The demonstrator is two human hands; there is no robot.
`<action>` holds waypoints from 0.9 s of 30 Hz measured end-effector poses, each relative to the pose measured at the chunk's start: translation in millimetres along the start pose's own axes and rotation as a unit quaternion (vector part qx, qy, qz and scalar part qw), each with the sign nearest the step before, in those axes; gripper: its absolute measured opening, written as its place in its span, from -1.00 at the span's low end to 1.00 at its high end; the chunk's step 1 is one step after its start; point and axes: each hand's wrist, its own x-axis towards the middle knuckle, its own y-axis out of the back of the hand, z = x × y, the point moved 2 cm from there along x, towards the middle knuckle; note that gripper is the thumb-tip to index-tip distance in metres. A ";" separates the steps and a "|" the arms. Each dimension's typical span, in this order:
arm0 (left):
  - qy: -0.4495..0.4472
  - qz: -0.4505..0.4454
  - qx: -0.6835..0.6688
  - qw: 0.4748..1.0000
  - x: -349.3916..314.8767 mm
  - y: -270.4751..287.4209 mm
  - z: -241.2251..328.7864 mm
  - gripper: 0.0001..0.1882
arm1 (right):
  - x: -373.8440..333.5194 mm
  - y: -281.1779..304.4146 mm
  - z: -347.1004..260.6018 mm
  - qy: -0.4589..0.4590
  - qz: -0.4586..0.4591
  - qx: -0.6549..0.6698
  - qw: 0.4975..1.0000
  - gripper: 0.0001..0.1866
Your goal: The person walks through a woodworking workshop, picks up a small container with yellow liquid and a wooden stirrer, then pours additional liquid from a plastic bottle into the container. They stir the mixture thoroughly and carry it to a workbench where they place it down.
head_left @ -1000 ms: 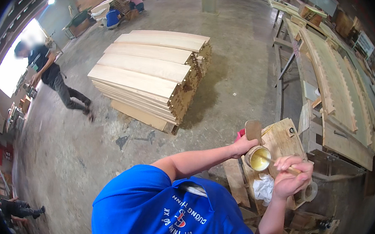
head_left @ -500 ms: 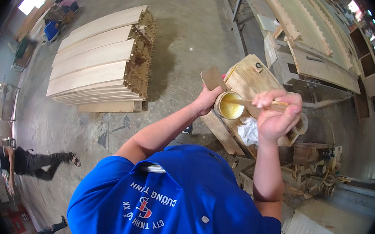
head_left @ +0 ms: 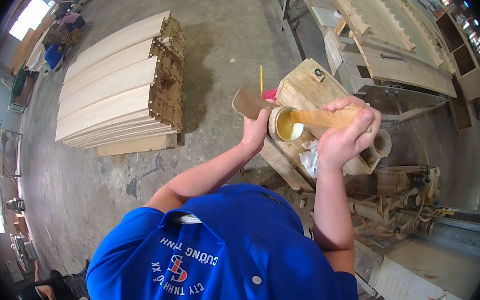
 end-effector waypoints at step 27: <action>0.090 -0.042 0.057 0.993 17.5 23.5 -3.7 -0.74 | -6.1 30.4 26.6 -0.103 -0.063 0.089 0.989 -0.67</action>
